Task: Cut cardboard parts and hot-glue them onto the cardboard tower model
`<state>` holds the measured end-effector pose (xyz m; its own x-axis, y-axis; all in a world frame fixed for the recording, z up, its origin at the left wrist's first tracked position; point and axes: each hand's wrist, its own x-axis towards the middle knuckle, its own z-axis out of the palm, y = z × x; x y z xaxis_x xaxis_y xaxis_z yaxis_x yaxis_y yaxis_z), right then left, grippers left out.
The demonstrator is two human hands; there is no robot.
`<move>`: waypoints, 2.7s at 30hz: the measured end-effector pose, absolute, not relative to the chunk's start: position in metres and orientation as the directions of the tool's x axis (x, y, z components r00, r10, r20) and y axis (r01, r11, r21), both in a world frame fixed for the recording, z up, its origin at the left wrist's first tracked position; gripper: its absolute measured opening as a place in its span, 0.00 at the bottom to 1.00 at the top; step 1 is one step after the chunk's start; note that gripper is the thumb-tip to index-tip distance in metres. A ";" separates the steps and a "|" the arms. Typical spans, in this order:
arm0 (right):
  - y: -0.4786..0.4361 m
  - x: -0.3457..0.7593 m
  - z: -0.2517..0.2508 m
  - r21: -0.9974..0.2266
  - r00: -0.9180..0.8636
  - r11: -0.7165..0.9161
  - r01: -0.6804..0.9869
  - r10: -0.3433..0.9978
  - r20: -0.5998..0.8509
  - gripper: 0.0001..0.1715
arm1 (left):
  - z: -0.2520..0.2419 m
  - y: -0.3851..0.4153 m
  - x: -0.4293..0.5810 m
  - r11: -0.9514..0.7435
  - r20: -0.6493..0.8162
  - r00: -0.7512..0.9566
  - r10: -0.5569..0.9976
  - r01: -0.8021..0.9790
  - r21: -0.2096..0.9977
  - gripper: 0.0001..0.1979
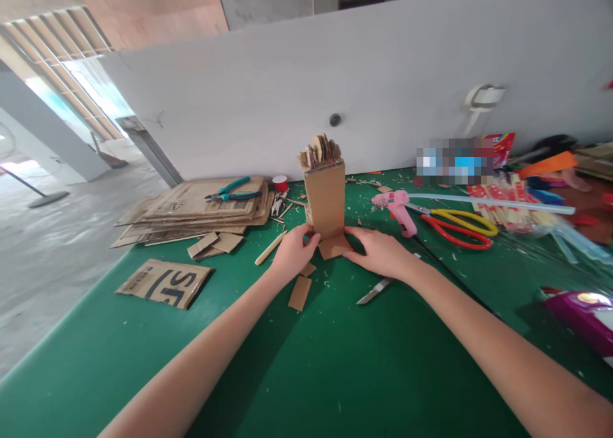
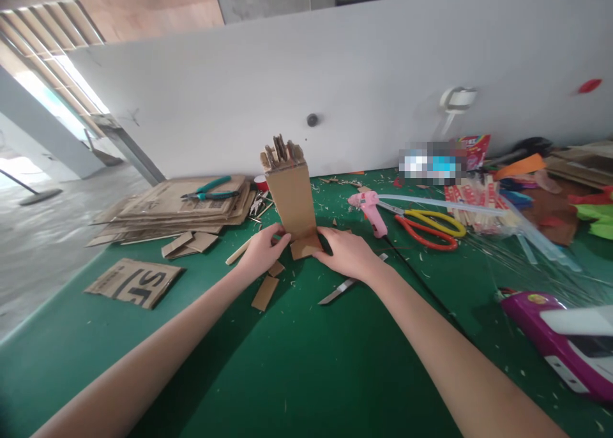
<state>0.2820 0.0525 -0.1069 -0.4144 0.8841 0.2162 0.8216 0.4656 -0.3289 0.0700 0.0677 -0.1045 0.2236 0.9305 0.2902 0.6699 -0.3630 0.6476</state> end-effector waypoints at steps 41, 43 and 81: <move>0.045 0.269 -0.101 -0.431 -0.308 0.531 0.730 0.818 0.486 0.08 | -0.083 0.079 0.061 -0.307 0.295 0.111 0.949 0.536 0.786 0.12; 0.047 0.273 -0.096 -0.538 -0.151 0.512 0.669 0.803 0.577 0.08 | -0.082 0.079 0.061 -0.305 0.292 0.113 0.950 0.535 0.788 0.12; 0.064 0.268 -0.106 0.447 -0.755 0.613 0.652 0.470 0.457 0.20 | -0.055 0.077 0.046 -0.051 0.000 0.137 0.991 0.366 0.929 0.11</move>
<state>0.2677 0.0643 -0.1061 -0.7549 0.4700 0.4574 0.6521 0.6126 0.4466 0.0463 0.0772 -0.0548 0.1370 0.9906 0.0002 0.3662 -0.0508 0.9291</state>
